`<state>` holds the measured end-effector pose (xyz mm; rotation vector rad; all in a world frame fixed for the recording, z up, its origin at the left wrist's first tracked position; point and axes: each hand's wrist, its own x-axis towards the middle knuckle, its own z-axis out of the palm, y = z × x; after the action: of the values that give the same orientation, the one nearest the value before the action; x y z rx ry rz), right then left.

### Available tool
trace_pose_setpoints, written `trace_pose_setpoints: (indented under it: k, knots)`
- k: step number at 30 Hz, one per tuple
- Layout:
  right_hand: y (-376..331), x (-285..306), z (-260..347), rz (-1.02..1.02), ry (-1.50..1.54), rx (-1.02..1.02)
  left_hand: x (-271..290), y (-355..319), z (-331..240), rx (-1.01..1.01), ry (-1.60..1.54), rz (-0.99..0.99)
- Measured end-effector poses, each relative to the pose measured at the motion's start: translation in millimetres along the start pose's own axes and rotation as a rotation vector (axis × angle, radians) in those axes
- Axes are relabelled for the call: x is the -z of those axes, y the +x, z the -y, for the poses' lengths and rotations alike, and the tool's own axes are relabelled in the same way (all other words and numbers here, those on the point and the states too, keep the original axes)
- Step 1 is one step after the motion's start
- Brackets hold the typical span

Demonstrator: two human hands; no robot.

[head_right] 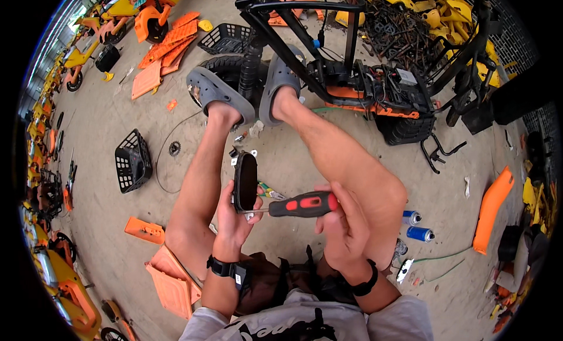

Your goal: The person assembles components of a small electric scooter by hand and with a screwdriver, attaching a plastic panel to the frame near the rear wheel.

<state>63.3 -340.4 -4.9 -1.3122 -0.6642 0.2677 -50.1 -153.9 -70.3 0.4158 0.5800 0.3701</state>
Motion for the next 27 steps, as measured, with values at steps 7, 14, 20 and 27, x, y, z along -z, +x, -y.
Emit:
trace_pose_setpoints:
  k: [7,14,20,27]
  knots:
    - [5.7,-3.2,2.8,-0.004,-0.025,0.053,-1.2,0.6,0.4,0.009,-0.009,0.018]
    - [6.0,-3.6,9.4,0.028,-0.075,0.043,3.1,3.4,2.2,0.027,-0.013,0.016]
    - [5.2,3.7,-0.7,0.066,-0.259,0.209,1.0,-0.4,1.7,0.043,-0.026,0.008]
    - [3.2,-2.3,9.7,0.097,-0.068,0.061,8.9,3.4,3.9,0.058,-0.039,0.037]
